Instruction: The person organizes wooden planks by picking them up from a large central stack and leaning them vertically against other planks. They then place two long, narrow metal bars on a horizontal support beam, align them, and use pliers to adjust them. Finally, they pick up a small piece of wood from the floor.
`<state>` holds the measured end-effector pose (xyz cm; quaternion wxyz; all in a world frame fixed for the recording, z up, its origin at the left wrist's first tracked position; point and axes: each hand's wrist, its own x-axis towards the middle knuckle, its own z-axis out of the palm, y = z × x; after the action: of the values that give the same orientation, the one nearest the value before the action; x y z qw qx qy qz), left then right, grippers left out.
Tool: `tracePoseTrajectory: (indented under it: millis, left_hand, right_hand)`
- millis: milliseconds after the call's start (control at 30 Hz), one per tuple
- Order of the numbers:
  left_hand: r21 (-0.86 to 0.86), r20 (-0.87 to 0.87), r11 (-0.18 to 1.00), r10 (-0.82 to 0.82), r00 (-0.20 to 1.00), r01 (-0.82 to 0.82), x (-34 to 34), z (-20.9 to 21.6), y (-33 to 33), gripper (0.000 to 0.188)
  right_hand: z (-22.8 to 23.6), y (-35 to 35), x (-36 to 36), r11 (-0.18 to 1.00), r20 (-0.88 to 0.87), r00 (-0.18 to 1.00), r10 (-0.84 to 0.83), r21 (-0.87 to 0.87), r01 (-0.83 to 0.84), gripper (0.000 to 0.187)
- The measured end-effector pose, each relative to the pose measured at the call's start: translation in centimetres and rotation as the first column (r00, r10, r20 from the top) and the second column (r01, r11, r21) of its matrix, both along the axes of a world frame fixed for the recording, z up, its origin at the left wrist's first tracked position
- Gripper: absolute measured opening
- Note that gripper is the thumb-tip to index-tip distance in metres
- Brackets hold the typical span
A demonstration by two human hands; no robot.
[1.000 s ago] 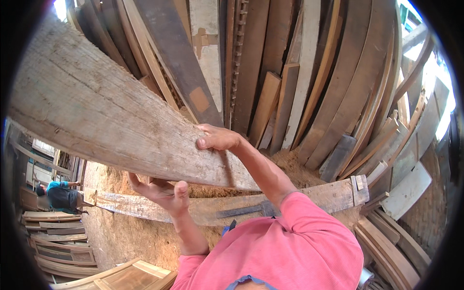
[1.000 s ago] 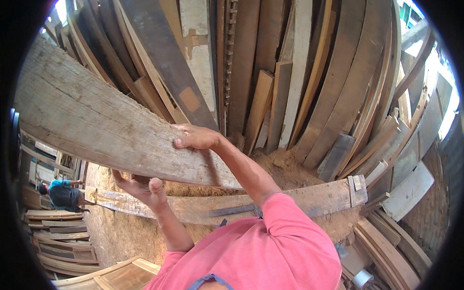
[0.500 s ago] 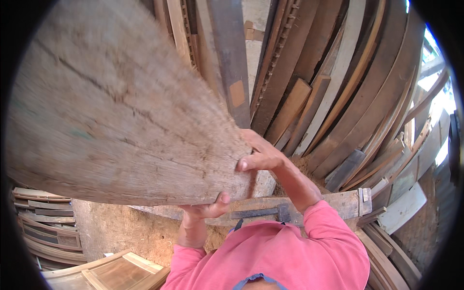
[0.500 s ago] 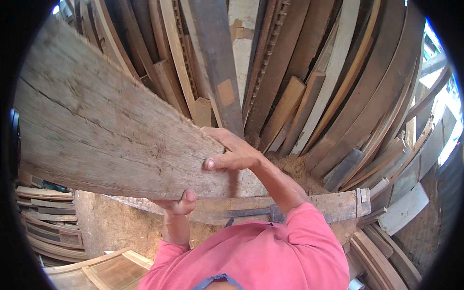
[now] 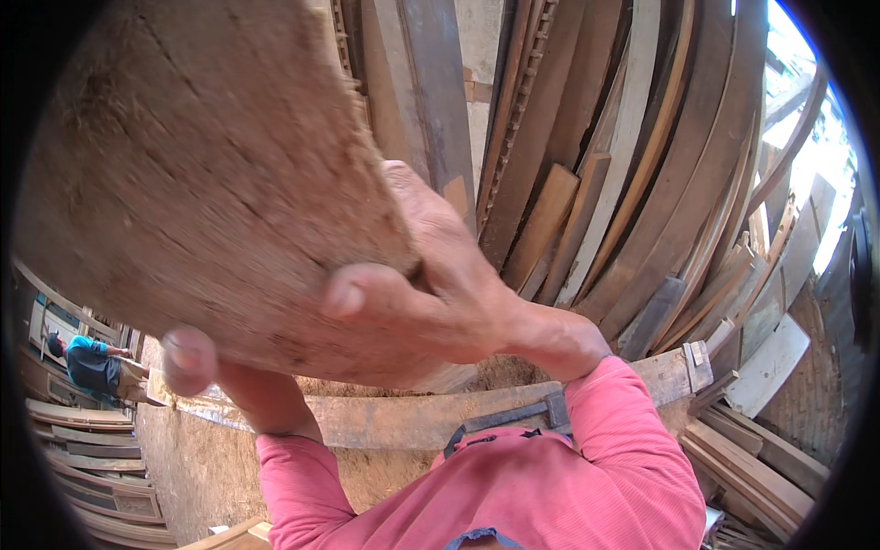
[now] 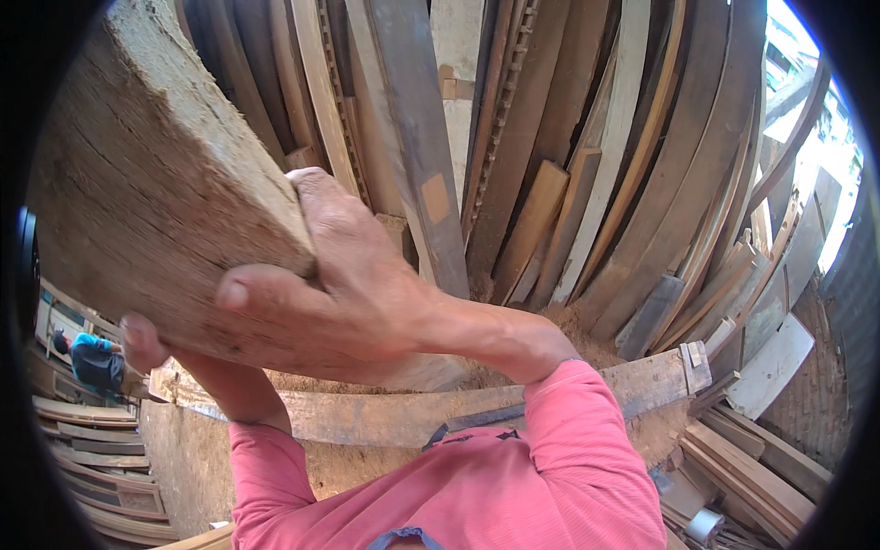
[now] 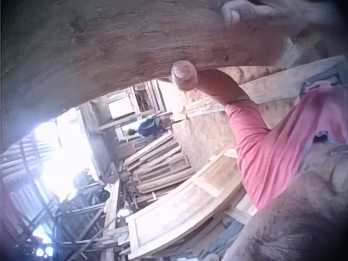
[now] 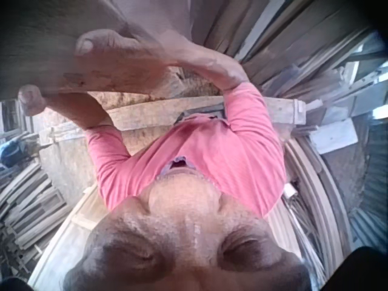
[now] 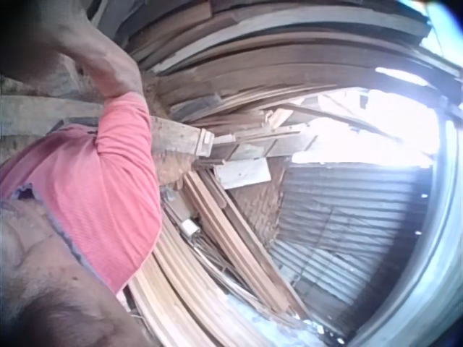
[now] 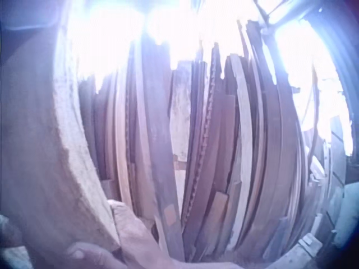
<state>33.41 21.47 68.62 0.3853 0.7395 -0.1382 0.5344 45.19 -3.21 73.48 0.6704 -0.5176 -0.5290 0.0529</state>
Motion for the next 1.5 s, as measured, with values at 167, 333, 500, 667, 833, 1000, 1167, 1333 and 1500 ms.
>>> tracePoseTrajectory:
  millis: [167,333,500,667,833,1000,1167,1333,1500]
  left_hand:
    - [-0.054,-0.062,0.983,-0.179,0.982,0.176,1.8,0.3,5.3,0.094]
    - [-0.366,-0.279,0.924,-0.224,0.934,0.112,2.8,-4.2,8.9,0.098]
    - [-0.404,-0.377,0.893,0.035,0.926,-0.198,6.4,-7.9,9.7,0.106]
    - [-0.293,-0.364,0.909,0.18,0.914,-0.296,9.7,-8.4,12.8,0.102]
    - [-0.275,-0.365,0.891,0.25,0.897,-0.361,15.1,-9.6,15.5,0.099]
    - [-0.323,-0.425,0.874,0.21,0.881,-0.364,20.4,-10.0,16.9,0.1]
    - [-0.34,-0.469,0.884,0.138,0.873,-0.322,24.7,-10.1,18.1,0.089]
    - [-0.352,-0.49,0.876,0.129,0.862,-0.33,28.8,-11.2,18.0,0.082]
    - [-0.276,-0.585,0.872,0.181,0.79,-0.405,33.8,-11.8,16.5,0.085]
  right_hand:
    - [-5.5,6.9,0.2,0.981,0.1,0.982,-0.16,-0.096,0.17,0.095]
    - [-9.0,14.2,1.3,0.926,0.13,0.923,-0.363,-0.058,0.373,0.099]
    - [-9.8,19.1,5.7,0.909,0.21,0.918,-0.335,-0.183,0.374,0.098]
    - [-9.6,18.0,8.3,0.907,0.099,0.94,-0.326,-0.249,0.341,0.086]
    - [-10.1,12.8,14.6,0.569,0.261,0.678,-0.687,-0.386,0.726,0.074]
    - [-10.2,7.9,20.4,0.479,0.264,0.591,-0.762,-0.383,0.79,0.073]
    - [-8.1,7.7,23.4,0.386,0.337,0.51,-0.792,-0.371,0.845,0.087]
    - [-7.5,10.5,28.5,0.364,0.432,0.426,-0.795,-0.221,0.905,0.11]
    - [-9.4,11.8,32.0,0.398,0.344,0.397,-0.851,-0.071,0.915,0.125]
